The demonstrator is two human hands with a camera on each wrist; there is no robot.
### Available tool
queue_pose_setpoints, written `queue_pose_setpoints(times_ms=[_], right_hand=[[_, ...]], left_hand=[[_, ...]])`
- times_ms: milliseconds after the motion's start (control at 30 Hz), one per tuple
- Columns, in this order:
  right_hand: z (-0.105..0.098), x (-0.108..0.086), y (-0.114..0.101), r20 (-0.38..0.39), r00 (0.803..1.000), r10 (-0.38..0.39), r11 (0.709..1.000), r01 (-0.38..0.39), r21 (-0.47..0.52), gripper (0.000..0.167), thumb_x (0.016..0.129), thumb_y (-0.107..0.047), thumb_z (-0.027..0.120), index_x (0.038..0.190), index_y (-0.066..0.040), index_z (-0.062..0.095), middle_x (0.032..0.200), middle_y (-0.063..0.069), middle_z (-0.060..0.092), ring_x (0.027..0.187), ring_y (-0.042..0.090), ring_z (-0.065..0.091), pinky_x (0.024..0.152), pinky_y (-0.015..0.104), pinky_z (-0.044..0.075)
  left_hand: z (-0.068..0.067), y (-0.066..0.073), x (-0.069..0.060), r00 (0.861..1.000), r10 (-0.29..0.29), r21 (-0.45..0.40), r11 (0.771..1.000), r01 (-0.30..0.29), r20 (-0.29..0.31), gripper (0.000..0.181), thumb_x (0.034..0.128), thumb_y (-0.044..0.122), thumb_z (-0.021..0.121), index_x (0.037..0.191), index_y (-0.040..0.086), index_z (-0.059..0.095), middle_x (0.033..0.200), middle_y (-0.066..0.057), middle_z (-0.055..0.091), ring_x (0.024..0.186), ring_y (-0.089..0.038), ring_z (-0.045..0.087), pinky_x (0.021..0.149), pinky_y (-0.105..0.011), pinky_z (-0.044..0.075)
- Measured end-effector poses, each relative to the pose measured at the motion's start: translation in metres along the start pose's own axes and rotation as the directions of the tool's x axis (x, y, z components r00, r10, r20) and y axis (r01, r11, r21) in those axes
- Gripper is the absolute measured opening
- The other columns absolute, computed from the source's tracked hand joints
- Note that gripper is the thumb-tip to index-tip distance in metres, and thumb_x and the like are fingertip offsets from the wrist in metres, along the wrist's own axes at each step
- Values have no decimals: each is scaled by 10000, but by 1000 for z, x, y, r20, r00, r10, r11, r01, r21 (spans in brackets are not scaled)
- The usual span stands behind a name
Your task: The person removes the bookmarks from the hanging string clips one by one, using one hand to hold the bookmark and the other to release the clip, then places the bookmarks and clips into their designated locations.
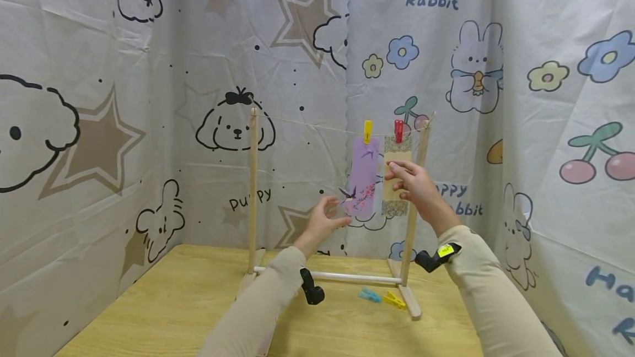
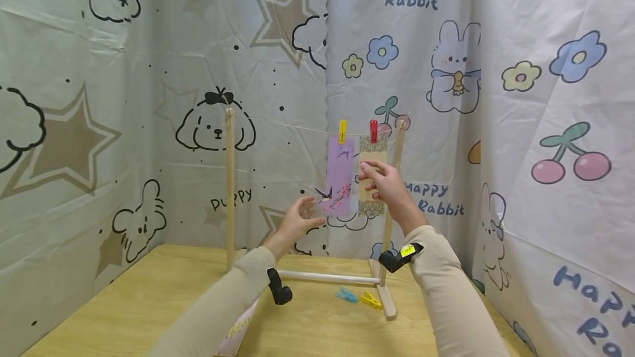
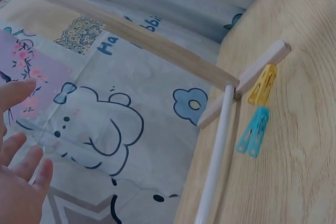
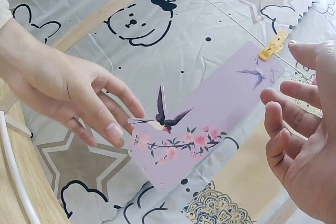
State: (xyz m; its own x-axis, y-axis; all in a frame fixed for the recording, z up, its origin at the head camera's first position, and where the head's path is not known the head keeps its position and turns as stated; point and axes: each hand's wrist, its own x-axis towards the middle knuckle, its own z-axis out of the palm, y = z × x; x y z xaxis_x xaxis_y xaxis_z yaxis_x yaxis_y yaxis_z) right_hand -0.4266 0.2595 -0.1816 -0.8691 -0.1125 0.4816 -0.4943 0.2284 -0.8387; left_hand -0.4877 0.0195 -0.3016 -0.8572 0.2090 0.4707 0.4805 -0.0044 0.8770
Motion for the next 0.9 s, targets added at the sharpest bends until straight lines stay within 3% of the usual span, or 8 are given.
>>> queue_pose_setpoints(times_ms=[267,633,900], right_hand=[[5,7,-5,-30,999,-32,999,32,19,596,1076,-419,552,1494,-1,474,1071,63,639,767,115,548,603,211,453],[2,18,-23,-51,996,-75,997,75,-2,605,1069,-423,565,1483,8,474,1039,36,658,756,114,550,599,219,448],[7,25,-29,-58,996,-70,997,71,19,566,1064,-423,577,1461,-27,501,1080,66,632,756,110,545,615,218,453]], left_hand=[[6,-6,1,1000,10,-32,999,-10,19,736,910,125,819,1519,0,425,1492,-196,503,1352,-414,486,1068,-518,438],[9,6,3,1000,24,-83,996,-25,-17,583,921,119,803,1423,17,527,1368,-212,583,1277,-385,545,1016,-502,479],[18,9,2,999,42,-3,999,-43,-34,308,970,100,746,1242,-20,663,1268,-149,643,1151,-298,607,960,-435,513]])
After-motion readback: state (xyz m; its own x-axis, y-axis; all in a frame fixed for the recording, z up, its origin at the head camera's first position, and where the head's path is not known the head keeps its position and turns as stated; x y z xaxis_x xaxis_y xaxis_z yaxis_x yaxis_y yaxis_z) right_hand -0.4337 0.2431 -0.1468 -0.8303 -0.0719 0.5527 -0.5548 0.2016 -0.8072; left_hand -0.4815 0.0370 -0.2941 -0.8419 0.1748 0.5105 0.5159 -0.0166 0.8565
